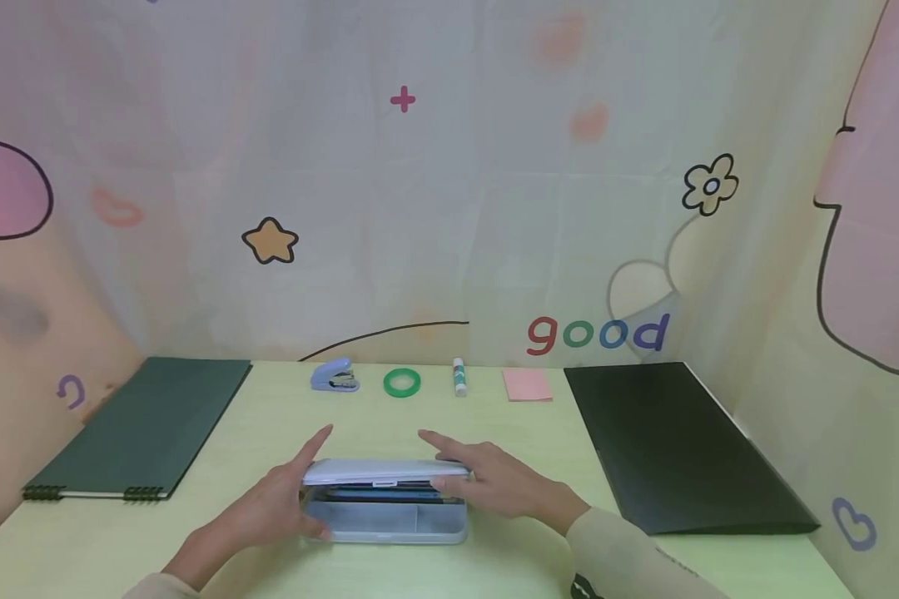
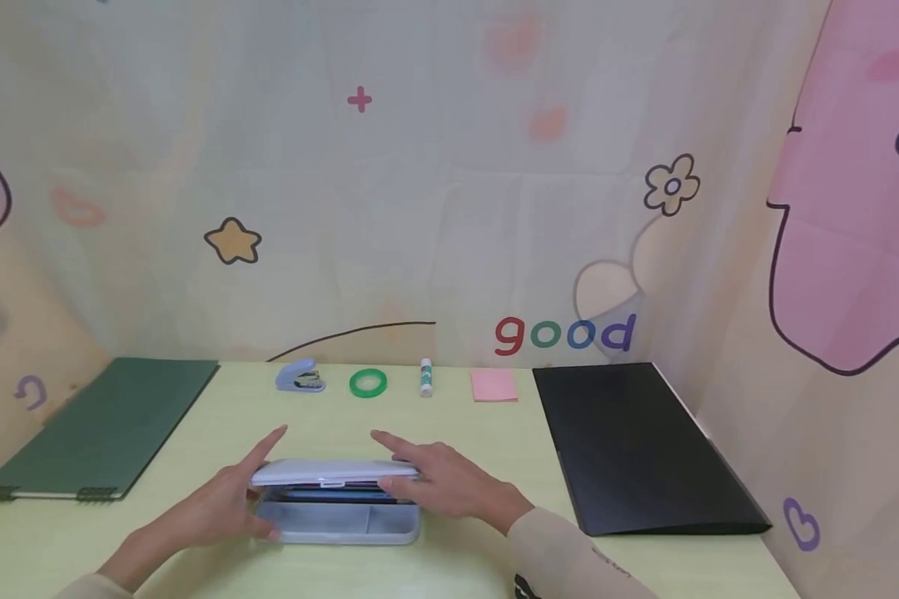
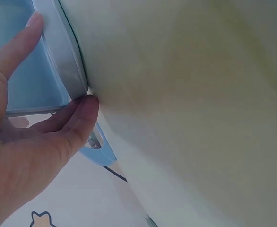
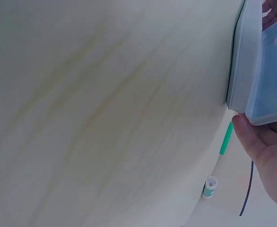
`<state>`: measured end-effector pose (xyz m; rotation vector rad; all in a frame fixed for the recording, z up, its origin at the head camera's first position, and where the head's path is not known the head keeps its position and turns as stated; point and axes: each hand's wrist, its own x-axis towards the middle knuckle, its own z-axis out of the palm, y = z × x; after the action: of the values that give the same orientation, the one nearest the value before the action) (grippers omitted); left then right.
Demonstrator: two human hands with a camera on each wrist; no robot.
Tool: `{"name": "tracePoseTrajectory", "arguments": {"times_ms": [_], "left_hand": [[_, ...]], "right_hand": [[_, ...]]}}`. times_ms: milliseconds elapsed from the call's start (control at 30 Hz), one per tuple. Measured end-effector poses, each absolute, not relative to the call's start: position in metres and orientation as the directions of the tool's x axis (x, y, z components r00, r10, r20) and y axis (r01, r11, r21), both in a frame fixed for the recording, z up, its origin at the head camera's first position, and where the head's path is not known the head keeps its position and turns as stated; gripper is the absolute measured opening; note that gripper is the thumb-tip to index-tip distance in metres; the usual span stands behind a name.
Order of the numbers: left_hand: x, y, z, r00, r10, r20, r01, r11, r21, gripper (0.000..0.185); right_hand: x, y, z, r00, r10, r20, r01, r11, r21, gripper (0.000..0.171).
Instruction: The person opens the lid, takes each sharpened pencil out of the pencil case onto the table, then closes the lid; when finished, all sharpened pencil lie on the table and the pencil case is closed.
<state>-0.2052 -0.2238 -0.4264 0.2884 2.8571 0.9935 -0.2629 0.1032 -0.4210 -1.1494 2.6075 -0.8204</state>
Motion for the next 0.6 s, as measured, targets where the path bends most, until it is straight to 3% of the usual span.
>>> {"name": "tracePoseTrajectory", "arguments": {"times_ms": [600], "left_hand": [[-0.205,-0.225,-0.428,-0.981,0.19,-0.043,0.122,0.771,0.625,0.148]], "right_hand": [[-0.28,0.091,-0.414,-0.897,-0.439,0.044,-0.342,0.629,-0.699,0.07]]}}
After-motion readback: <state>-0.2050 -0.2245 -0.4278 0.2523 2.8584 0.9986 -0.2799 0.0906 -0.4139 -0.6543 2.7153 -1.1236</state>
